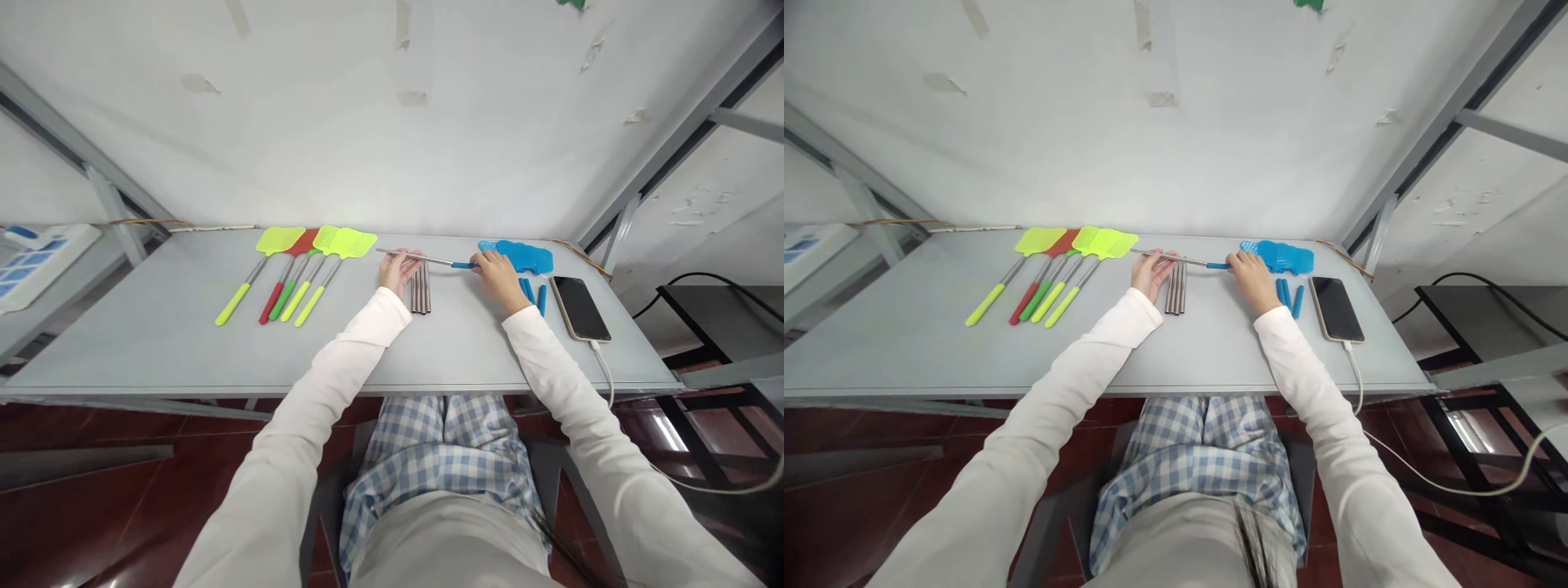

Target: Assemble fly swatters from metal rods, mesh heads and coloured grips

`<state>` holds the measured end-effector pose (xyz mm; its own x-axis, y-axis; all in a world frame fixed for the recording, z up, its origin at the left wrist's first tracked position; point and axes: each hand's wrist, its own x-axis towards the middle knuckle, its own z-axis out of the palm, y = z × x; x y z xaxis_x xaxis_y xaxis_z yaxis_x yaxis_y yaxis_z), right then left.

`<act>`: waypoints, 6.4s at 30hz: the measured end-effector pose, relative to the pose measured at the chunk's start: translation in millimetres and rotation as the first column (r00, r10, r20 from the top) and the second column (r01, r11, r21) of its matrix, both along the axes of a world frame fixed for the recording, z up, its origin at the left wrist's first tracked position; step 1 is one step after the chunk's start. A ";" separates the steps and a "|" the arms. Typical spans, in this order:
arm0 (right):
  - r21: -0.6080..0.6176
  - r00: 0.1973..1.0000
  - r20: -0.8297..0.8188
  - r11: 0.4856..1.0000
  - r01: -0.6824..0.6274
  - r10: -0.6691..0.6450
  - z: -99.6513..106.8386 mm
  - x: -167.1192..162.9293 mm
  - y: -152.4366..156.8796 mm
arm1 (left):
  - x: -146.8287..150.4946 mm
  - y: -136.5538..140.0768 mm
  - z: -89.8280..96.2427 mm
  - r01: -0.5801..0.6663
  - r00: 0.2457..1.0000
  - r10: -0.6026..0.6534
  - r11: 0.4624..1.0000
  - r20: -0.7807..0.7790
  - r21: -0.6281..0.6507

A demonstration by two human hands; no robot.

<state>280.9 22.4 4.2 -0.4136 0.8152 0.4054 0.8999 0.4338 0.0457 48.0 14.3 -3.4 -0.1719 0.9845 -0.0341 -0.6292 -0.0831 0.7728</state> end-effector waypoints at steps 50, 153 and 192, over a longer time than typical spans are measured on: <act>-0.020 0.703 -0.467 0.801 0.599 -0.537 28.5 44.3 30.7 | -18.1 -14.5 47.0 0.376 0.923 -0.385 0.898 0.004 -0.228; -0.344 0.910 -0.399 0.938 -0.033 -0.114 -10.5 -92.3 -29.5 | -92.9 -48.1 2.3 -0.432 -0.258 -0.174 0.901 -0.950 -0.047; -0.264 0.687 -0.721 0.884 -0.385 0.083 3.3 -27.9 -10.0 | 44.3 -3.6 4.6 0.181 0.505 -0.174 0.979 -0.845 -0.094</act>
